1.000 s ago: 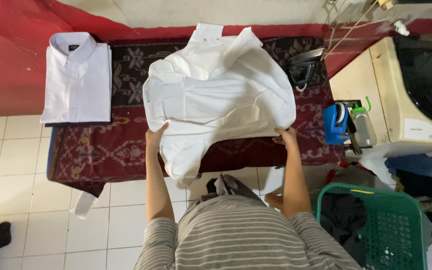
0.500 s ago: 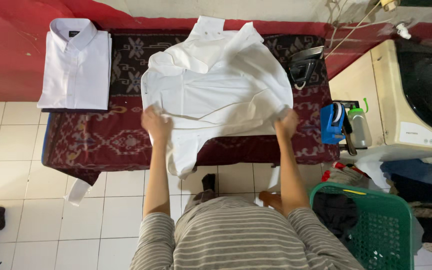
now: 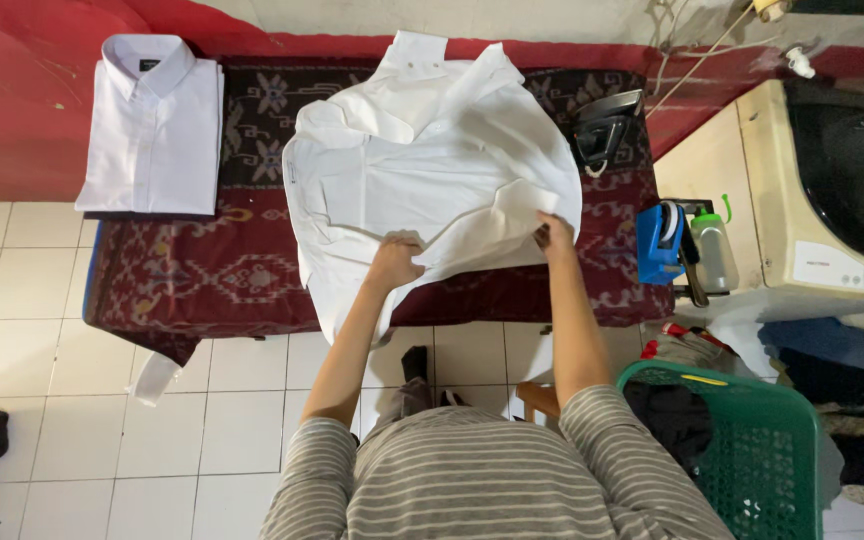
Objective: The person irons a white long-sleeved shirt on a patterned surface. They use an iron to press the sleeves and the main body of the shirt, smoothing the fabric by hand and folding parts of the garment between ironing strokes.
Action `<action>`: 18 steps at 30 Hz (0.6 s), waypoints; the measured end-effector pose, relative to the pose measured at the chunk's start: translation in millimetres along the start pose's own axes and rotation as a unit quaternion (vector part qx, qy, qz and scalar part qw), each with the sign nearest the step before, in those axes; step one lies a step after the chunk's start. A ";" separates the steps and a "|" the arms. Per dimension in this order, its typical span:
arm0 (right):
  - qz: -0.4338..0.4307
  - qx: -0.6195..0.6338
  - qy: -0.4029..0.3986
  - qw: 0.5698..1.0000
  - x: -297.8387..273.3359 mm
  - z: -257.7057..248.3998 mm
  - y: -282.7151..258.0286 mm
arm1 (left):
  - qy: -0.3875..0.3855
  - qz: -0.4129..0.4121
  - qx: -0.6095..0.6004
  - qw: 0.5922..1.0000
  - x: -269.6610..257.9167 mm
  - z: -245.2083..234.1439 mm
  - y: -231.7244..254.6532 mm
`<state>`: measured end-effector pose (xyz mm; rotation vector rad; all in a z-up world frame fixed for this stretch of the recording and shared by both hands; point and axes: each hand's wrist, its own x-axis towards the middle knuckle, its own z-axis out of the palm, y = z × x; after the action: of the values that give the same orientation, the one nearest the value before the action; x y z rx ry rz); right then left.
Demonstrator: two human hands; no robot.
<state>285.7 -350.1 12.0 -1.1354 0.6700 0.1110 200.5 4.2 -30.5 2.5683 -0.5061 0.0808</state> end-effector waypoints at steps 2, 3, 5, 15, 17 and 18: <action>0.029 0.135 -0.041 0.990 -5.7 -15.4 -5.5 | -0.037 -0.043 -0.010 0.998 -0.9 1.6 1.6; 0.017 0.166 -0.062 0.984 -9.8 -25.2 -7.2 | -0.053 -0.066 -0.015 0.996 -2.6 0.5 4.7; -0.006 0.228 -0.104 0.968 -22.5 -51.5 -6.0 | -0.081 -0.080 -0.003 0.993 -7.4 -7.0 14.4; 0.099 -0.453 -0.079 0.882 -80.9 -162.9 17.4 | -0.092 -0.058 0.057 0.992 -34.7 -6.2 53.8; -0.069 -0.325 -0.001 0.943 -81.2 -152.2 23.2 | -0.041 -0.030 0.100 0.994 -37.4 7.3 58.6; -0.152 -0.254 0.039 0.954 -80.8 -145.3 25.7 | -0.016 -0.016 0.121 0.992 -39.4 15.5 62.0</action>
<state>147.1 -444.5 -1.0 -1.7348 0.5412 -0.0276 140.4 -39.6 -20.3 2.8174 -0.4940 0.0948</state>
